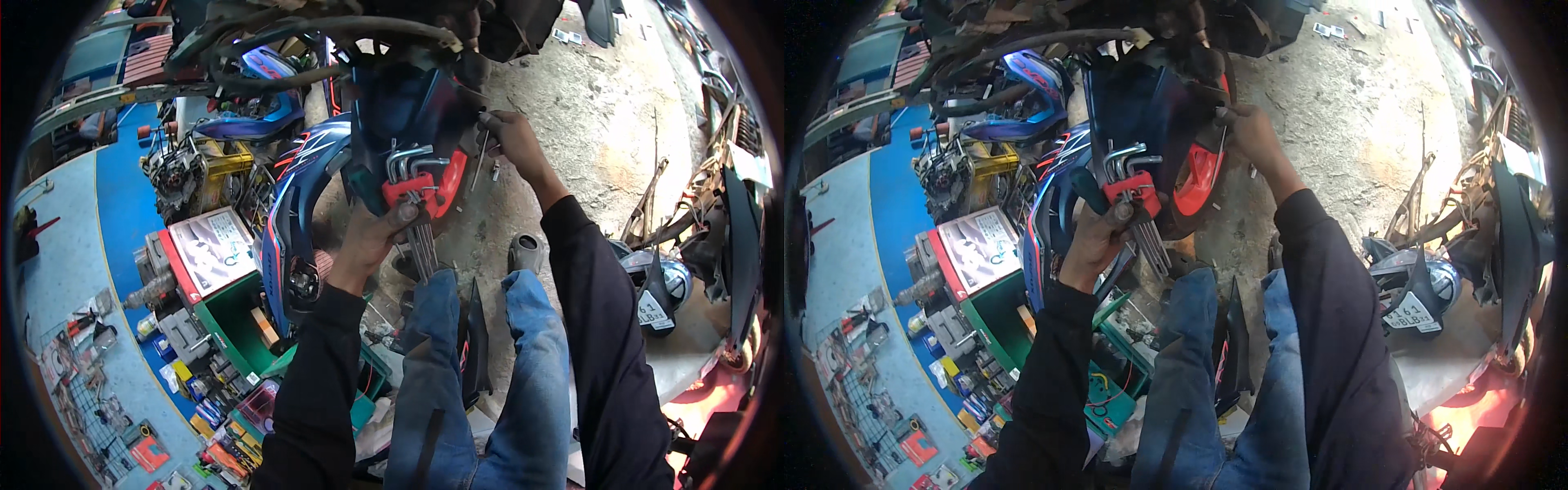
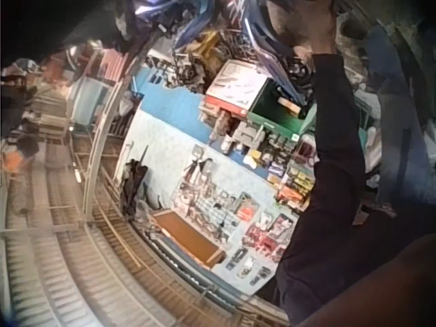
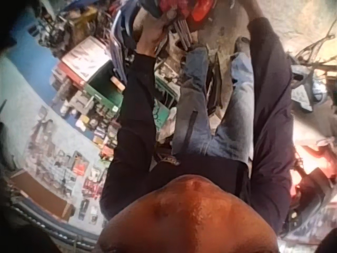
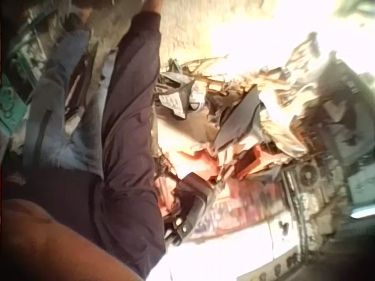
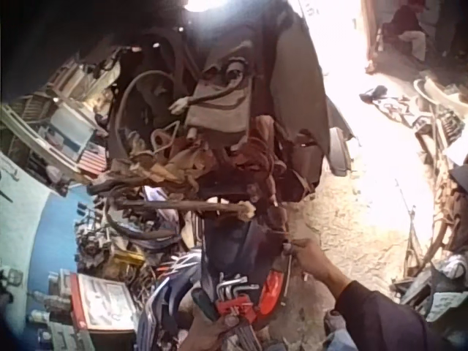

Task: The person unscrews fasteners from a motorcycle with a screwdriver and an allen key, then pulls off several plastic fairing panels.

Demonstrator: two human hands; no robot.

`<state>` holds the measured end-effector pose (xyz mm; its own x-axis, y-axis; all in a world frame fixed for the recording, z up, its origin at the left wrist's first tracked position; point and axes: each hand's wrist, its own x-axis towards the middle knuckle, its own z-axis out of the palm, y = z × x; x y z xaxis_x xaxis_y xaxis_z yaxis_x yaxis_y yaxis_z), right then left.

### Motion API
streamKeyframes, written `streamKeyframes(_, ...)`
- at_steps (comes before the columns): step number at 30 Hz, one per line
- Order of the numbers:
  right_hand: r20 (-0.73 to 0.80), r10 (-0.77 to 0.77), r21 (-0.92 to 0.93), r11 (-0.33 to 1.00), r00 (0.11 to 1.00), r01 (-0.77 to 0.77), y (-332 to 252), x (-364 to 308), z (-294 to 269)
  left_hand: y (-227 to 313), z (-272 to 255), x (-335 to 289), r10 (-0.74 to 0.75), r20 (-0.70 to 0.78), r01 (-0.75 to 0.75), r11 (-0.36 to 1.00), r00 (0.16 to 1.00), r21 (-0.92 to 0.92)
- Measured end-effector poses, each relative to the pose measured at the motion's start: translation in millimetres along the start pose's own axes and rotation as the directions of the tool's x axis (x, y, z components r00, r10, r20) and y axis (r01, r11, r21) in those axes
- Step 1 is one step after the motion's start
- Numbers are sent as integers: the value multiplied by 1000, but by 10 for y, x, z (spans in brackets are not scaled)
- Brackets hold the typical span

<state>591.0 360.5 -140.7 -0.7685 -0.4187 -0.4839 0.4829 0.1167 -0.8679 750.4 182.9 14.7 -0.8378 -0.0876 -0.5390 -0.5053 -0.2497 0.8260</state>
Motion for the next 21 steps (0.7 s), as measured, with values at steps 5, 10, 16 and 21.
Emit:
streamKeyframes(5,18,-107,-208,972,994,109,9,31,-105,-173,-109,-83,-9,-34,8,1000,999,-29)
streamKeyframes(10,-120,-288,-534,826,950,183,79,15,-34,-264,-198,-182,10,-70,-13,999,998,-37)
streamKeyframes(16,-204,-290,-495,855,935,157,147,22,12,-253,-368,-310,43,-136,-42,999,990,13)
streamKeyframes(21,-356,20,-126,990,934,-70,119,-19,-212,-239,-469,-343,11,-129,3,994,992,109)
